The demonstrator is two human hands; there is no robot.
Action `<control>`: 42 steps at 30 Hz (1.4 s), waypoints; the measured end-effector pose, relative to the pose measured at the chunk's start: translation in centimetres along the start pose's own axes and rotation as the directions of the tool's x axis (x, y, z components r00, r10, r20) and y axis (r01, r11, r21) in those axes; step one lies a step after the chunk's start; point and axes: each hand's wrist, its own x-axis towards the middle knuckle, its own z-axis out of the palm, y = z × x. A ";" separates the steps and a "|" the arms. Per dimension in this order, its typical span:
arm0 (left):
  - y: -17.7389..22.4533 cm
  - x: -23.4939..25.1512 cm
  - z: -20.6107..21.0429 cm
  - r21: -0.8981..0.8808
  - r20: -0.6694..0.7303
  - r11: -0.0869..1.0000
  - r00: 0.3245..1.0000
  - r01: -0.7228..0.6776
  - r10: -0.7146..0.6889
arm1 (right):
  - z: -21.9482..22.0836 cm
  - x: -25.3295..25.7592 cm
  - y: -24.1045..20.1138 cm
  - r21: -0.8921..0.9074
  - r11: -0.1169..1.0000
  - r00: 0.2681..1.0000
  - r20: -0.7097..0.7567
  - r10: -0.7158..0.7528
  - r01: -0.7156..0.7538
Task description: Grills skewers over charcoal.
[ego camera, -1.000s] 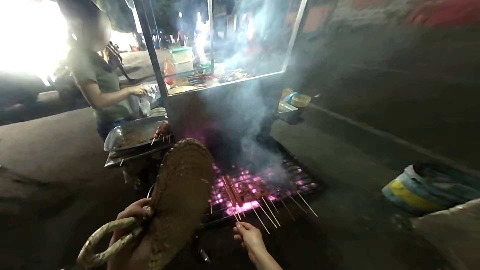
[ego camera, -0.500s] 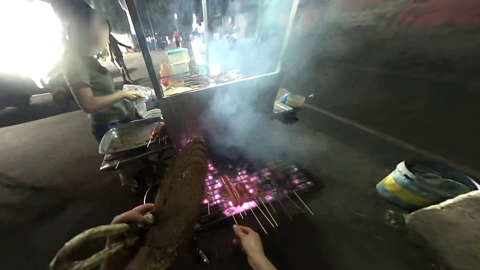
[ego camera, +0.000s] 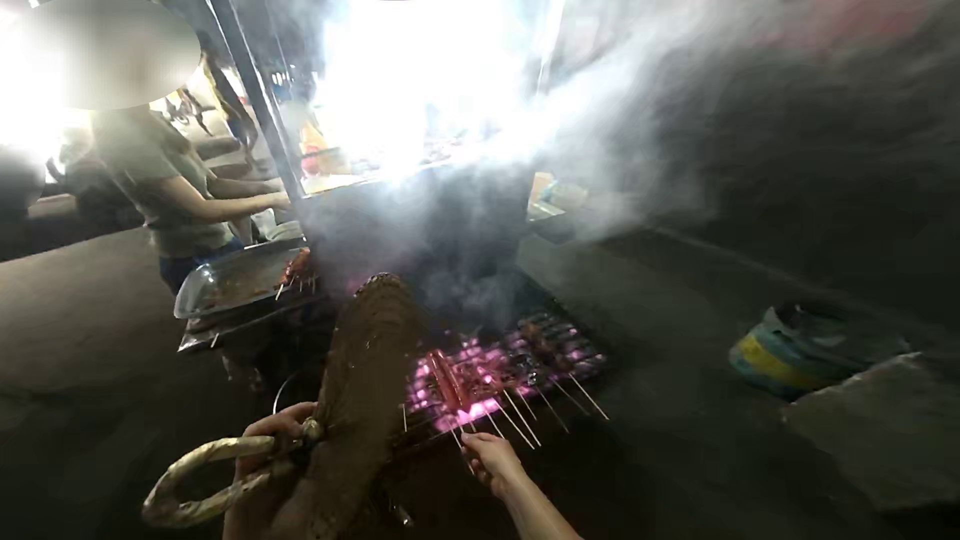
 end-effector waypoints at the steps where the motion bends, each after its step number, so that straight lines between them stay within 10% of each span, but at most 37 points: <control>1: 0.1 0.0 0.0 -0.011 0.019 1.000 1.000 0.006 -0.006 | -0.1 0.3 0.1 -0.028 1.000 1.000 0.021 0.009 -0.008; 9: -1.8 1.1 -2.1 0.348 -0.014 0.901 0.960 -0.257 0.280 | -3.7 -0.6 -2.2 -0.602 0.761 0.966 0.081 -0.243 0.242; 13: 0.5 0.3 0.9 -0.107 0.051 0.987 0.992 0.121 -0.116 | -7.1 -0.6 -3.8 -0.694 0.673 0.893 -0.098 -0.440 0.255; 16: -0.7 0.4 2.1 -0.158 0.094 0.981 0.991 0.113 -0.099 | -8.2 0.2 -2.5 -0.611 0.765 0.923 -0.142 -0.358 0.203; 27: -2.4 2.1 2.0 0.120 0.082 0.964 0.970 -0.239 0.230 | -9.4 1.0 -4.6 -0.839 0.525 0.978 0.040 -0.204 0.144; 32: -0.1 2.0 4.0 -0.093 0.131 0.994 0.990 0.061 -0.048 | -9.3 0.5 -4.9 -0.851 0.516 0.984 0.001 -0.180 0.095; 38: -2.2 2.1 3.7 0.175 0.107 0.977 0.989 -0.120 0.102 | -8.1 -0.2 -5.3 -0.839 0.500 0.962 0.094 -0.256 0.214; 42: -0.5 2.3 4.6 -0.077 0.172 0.996 0.985 0.039 -0.025 | -7.4 -0.8 -5.4 -0.848 0.492 0.971 0.095 -0.221 0.195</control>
